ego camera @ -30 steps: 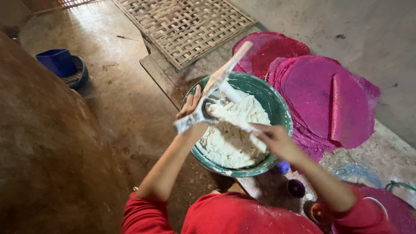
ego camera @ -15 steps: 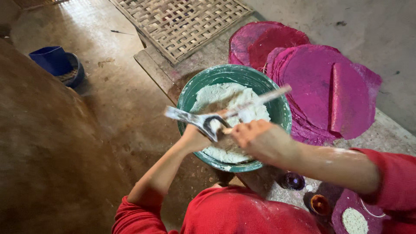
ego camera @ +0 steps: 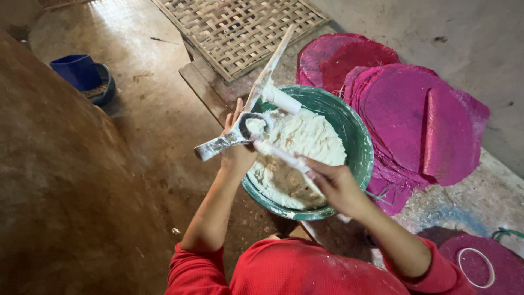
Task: The person fills a manual dough press with batter from a large basin, then squeezes the press to extrude round batter discs onto round pink trays, placing each disc beside the others. They repeat the fill-and-press cycle, occasionally repositioning trays and scraping excess batter from the press by hand.
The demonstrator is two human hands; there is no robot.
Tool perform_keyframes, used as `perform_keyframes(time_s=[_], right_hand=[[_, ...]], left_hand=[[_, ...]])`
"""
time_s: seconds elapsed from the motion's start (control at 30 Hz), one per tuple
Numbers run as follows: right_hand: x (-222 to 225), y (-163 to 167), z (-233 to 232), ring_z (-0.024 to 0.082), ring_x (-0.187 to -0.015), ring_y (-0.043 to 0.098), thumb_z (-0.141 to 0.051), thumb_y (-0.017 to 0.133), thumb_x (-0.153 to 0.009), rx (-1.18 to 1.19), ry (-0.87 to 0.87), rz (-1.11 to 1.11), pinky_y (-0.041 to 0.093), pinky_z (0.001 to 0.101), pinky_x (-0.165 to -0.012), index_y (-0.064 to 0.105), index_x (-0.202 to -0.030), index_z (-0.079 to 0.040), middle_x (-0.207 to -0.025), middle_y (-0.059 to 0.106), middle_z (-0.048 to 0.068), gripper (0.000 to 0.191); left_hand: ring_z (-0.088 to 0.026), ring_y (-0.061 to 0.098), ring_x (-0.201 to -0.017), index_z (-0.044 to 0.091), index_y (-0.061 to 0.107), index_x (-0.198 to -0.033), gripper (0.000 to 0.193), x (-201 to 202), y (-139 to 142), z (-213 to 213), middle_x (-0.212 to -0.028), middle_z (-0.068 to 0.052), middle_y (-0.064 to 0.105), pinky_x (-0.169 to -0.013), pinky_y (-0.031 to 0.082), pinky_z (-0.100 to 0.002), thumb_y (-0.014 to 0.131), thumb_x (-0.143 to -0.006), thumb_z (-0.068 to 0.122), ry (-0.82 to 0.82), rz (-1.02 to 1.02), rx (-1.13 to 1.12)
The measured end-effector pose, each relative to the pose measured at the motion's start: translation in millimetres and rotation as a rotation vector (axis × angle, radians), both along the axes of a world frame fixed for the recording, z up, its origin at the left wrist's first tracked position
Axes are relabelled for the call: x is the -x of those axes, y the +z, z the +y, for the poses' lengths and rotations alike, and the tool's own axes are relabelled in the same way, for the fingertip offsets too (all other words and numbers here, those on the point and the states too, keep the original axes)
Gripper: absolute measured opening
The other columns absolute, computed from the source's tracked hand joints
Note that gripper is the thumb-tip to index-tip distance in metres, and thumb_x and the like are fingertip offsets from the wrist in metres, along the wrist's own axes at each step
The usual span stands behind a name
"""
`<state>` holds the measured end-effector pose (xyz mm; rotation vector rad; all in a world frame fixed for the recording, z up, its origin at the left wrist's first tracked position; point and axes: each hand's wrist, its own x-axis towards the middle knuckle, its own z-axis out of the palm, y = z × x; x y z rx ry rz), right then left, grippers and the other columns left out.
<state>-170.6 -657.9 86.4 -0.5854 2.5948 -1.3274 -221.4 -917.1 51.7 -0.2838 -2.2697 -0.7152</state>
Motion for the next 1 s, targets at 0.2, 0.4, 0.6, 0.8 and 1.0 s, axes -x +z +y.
perform_keyframes(time_s=[0.2,0.4,0.6,0.8,1.0], right_hand=[[11,-16,-6,0.003,-0.062,0.047,-0.011,0.061,-0.101,0.066,-0.111,0.167,0.045,0.0236,-0.054,0.062,-0.142,-0.01,-0.07,0.061,-0.002,0.041],[-9,29,-5,0.012,-0.047,0.046,-0.022,0.063,-0.096,-0.241,-0.073,-0.114,0.044,0.0318,-0.048,0.062,-0.142,-0.028,-0.059,0.067,0.007,0.047],[13,73,-7,0.024,-0.057,0.066,-0.032,0.069,-0.098,-0.582,0.151,0.307,0.049,0.0386,-0.054,0.074,-0.123,-0.02,-0.076,0.072,0.012,0.028],[-27,50,-31,0.022,-0.074,0.068,-0.016,0.066,-0.086,-1.023,0.404,0.916,0.055,0.0351,-0.06,0.063,-0.114,-0.002,-0.089,0.065,0.008,0.031],[-22,59,15,0.021,-0.083,0.069,-0.014,0.061,-0.096,-0.986,0.03,0.533,0.055,0.0374,-0.067,0.063,-0.122,-0.014,-0.094,0.065,0.003,0.026]], left_hand=[[-0.056,0.053,-0.119,0.013,0.065,-0.13,0.065,-3,-12,16,-0.156,-0.034,0.033,-0.088,0.05,-0.059,0.082,-0.069,0.03,0.049,-0.092,0.012],[-0.04,0.059,-0.112,0.006,0.06,-0.142,0.069,0,-24,-13,-0.158,-0.024,0.041,-0.086,0.056,-0.046,0.077,-0.08,0.032,0.148,0.012,0.253],[-0.021,0.062,-0.1,0.002,0.058,-0.144,0.069,-14,-22,-7,-0.152,-0.014,0.055,-0.076,0.057,-0.033,0.077,-0.085,0.031,0.003,0.068,0.373],[-0.03,0.067,-0.106,0.017,0.063,-0.132,0.066,-28,-21,-11,-0.129,-0.016,0.066,-0.08,0.057,-0.038,0.077,-0.074,0.043,-0.199,-0.053,0.172],[-0.016,0.067,-0.09,0.006,0.067,-0.118,0.033,-3,-16,-72,-0.111,-0.013,0.072,-0.072,0.056,-0.031,0.078,-0.091,0.021,-0.216,-0.317,-0.644]])
